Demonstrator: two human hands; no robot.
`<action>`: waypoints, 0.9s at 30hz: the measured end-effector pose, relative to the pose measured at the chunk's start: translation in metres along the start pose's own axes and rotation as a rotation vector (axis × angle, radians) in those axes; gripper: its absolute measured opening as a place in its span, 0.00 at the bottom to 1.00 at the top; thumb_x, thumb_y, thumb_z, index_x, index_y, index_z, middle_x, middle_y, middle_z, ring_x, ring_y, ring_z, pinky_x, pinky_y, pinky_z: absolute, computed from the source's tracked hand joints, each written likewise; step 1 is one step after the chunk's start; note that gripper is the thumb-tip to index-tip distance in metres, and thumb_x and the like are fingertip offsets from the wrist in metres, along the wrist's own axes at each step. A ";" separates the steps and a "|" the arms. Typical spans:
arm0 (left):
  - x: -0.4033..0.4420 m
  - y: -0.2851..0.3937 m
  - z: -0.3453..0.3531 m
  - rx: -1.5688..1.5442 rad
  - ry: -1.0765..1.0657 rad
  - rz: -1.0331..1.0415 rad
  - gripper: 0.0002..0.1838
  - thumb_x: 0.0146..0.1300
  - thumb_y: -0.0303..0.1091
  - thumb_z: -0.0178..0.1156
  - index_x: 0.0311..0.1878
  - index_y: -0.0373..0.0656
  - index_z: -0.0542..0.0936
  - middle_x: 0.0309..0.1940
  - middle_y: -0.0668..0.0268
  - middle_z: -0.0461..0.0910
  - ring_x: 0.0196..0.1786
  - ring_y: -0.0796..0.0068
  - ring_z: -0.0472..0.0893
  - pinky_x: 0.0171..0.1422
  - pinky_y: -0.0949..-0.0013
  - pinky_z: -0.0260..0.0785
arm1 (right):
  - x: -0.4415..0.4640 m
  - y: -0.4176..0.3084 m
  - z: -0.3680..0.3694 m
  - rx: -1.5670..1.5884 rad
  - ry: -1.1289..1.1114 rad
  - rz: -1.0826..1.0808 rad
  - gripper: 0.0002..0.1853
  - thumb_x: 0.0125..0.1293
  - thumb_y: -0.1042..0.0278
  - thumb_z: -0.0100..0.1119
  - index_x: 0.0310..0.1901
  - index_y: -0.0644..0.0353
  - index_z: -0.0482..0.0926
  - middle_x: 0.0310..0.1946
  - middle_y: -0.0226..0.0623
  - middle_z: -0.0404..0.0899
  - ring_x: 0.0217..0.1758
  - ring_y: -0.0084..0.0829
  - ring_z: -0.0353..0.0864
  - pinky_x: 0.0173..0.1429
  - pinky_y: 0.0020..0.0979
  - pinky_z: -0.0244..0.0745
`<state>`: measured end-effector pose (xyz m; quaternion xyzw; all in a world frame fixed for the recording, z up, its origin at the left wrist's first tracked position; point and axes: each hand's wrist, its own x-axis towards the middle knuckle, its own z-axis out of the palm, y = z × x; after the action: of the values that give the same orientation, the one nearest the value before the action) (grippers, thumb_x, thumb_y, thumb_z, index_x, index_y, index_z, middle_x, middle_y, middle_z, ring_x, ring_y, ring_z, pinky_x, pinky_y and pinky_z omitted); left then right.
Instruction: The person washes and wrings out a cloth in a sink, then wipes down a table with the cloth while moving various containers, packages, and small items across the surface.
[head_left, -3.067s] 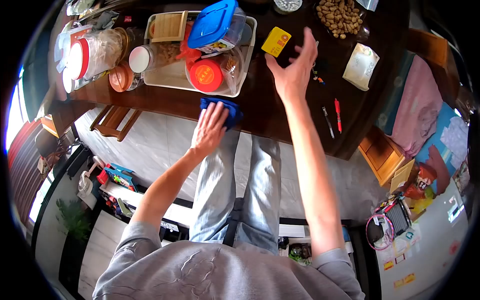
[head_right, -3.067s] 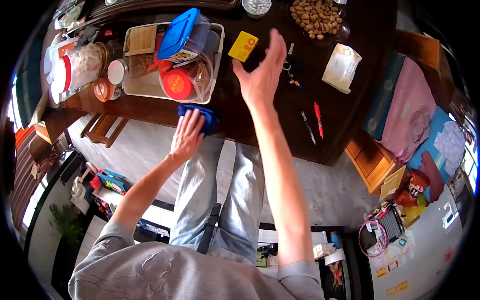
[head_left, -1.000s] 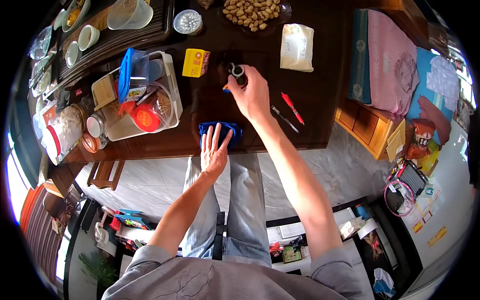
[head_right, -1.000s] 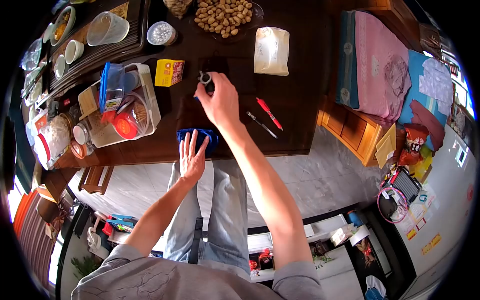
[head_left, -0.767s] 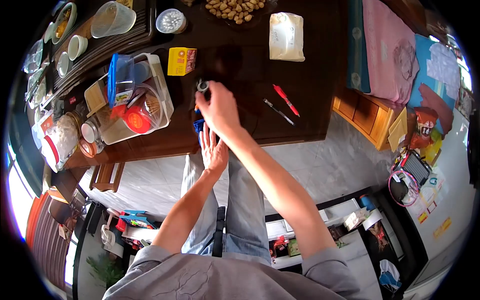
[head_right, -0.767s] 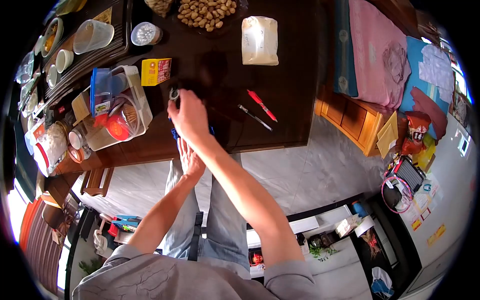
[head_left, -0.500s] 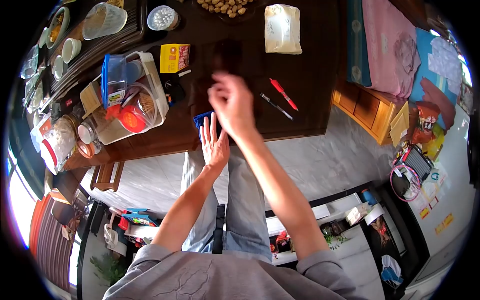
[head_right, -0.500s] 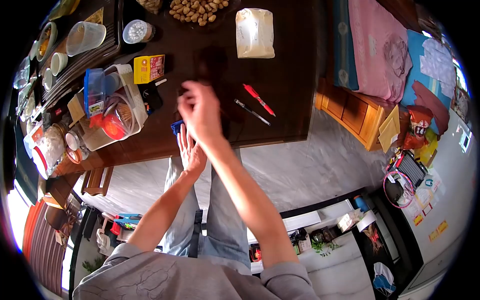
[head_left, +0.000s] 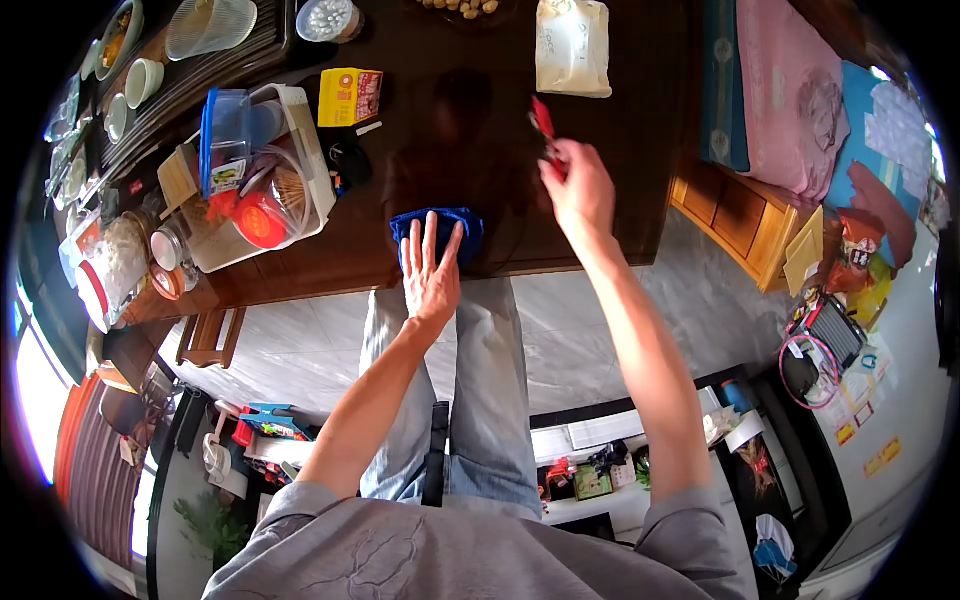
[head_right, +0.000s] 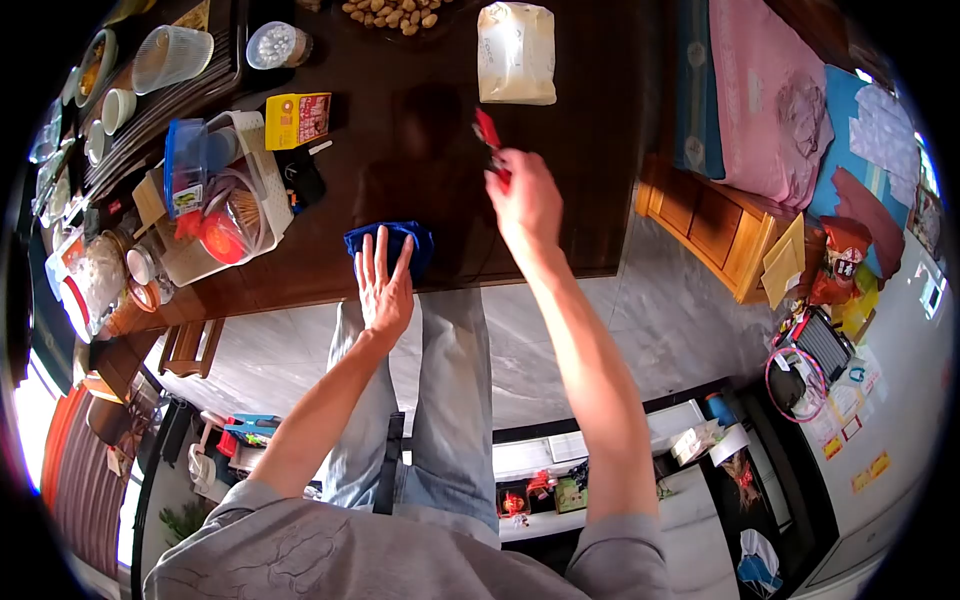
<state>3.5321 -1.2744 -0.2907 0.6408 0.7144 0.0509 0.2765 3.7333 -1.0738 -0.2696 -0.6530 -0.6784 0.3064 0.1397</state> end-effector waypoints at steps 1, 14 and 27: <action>0.000 0.001 0.000 0.005 -0.002 0.003 0.35 0.73 0.27 0.58 0.83 0.58 0.67 0.86 0.52 0.52 0.87 0.40 0.51 0.88 0.37 0.44 | 0.010 -0.017 0.011 0.034 -0.036 -0.007 0.13 0.66 0.67 0.72 0.50 0.58 0.83 0.43 0.44 0.83 0.47 0.51 0.85 0.50 0.47 0.81; 0.000 0.024 0.015 -0.032 0.032 -0.015 0.37 0.71 0.28 0.59 0.83 0.60 0.67 0.87 0.55 0.52 0.87 0.42 0.53 0.88 0.39 0.46 | 0.032 -0.118 0.034 0.448 0.362 -0.005 0.12 0.59 0.76 0.72 0.43 0.61 0.80 0.36 0.41 0.78 0.38 0.44 0.78 0.45 0.43 0.75; -0.006 0.042 0.017 -0.072 -0.090 0.080 0.36 0.65 0.24 0.59 0.79 0.57 0.73 0.85 0.57 0.59 0.87 0.49 0.55 0.90 0.43 0.46 | 0.015 -0.101 0.047 0.297 0.135 0.071 0.14 0.61 0.71 0.72 0.47 0.63 0.81 0.44 0.52 0.83 0.47 0.58 0.84 0.52 0.52 0.79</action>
<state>3.5775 -1.2779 -0.2850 0.6599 0.6730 0.0588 0.3289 3.6233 -1.0659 -0.2482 -0.6679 -0.5911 0.3634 0.2691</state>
